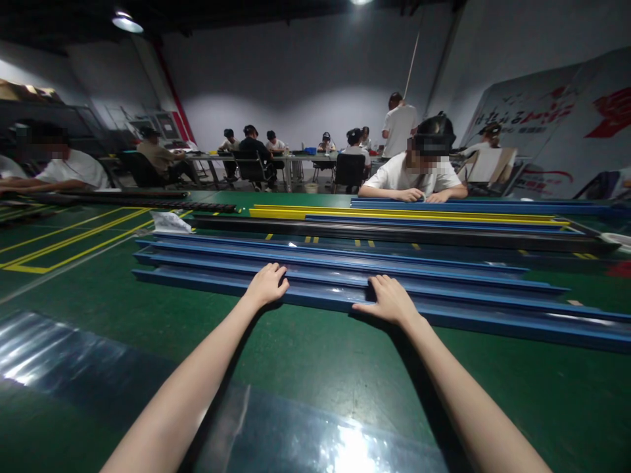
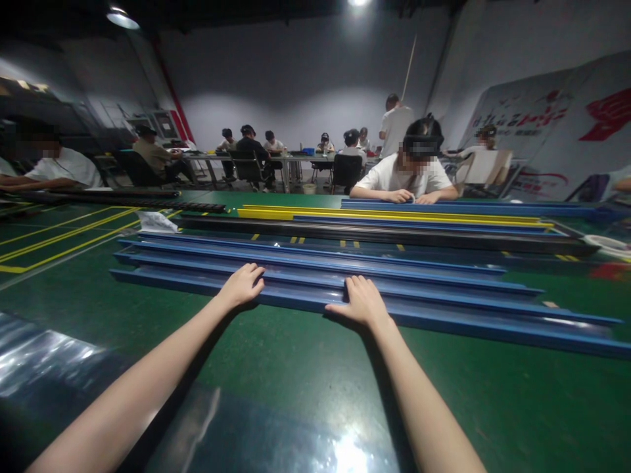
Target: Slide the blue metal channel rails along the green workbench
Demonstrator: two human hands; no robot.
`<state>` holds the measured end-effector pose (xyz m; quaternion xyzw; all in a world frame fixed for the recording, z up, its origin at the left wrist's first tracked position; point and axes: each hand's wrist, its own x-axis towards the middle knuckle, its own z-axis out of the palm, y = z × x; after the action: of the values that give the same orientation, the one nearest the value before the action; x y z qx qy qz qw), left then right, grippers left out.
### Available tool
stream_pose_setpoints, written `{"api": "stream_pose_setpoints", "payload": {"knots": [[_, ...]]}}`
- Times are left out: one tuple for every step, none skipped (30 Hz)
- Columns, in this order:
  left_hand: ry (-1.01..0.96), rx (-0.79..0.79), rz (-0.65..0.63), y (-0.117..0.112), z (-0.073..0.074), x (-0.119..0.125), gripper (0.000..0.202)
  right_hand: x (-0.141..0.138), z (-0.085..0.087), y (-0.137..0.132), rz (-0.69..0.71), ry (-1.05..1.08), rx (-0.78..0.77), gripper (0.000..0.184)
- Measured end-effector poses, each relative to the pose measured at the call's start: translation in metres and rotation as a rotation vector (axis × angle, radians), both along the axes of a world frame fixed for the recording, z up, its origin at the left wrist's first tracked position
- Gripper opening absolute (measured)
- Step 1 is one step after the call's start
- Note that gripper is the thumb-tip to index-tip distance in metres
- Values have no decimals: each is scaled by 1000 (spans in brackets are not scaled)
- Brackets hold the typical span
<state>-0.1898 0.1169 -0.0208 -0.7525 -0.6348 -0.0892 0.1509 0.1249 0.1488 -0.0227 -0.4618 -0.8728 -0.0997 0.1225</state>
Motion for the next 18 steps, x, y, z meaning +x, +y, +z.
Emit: {"api": "stream_pose_setpoints", "payload": {"knots": [[-7,3,-3,-1,0,1,26,1,1,-1,-1,-1,1,68],[-14,7,-7,-2,0,1,26,1,2,-2,0,0,0,67],[-20,12,-12,-3,0,2,26,2,3,-4,3,1,-2,67],[-22,16,-16,-4,0,3,27,3,4,-5,5,2,-5,67],[-23,17,-20,-5,0,4,27,5,5,-7,7,1,-9,67],[-23,16,-24,-7,0,5,28,6,5,-8,8,1,-12,67],[-23,14,-27,-8,0,5,28,7,5,-9,8,-2,-15,68],[-23,10,-30,-9,0,6,29,7,5,-11,9,-3,-15,68],[-24,8,-32,-10,1,6,29,8,4,-11,10,-1,-12,68],[-23,3,-37,-10,1,5,29,8,3,-12,12,1,-10,68],[-21,-4,-46,-11,2,5,28,9,2,-13,12,2,-7,69],[-19,-15,-58,-11,4,3,29,9,2,-13,7,-3,-4,69],[-14,-32,-72,-10,6,2,29,9,2,-13,4,-12,-6,70],[-10,-51,-87,-8,9,1,30,9,4,-13,2,-24,-12,70],[-7,-66,-104,-6,12,0,30,9,6,-12,8,-41,-24,69],[-2,-81,-128,-2,16,0,30,10,9,-9,18,-58,-39,67],[3,-79,-151,2,20,1,29,10,13,-6,20,-75,-55,62],[12,-63,-172,8,24,3,29,10,18,-1,30,-86,-61,58]]}}
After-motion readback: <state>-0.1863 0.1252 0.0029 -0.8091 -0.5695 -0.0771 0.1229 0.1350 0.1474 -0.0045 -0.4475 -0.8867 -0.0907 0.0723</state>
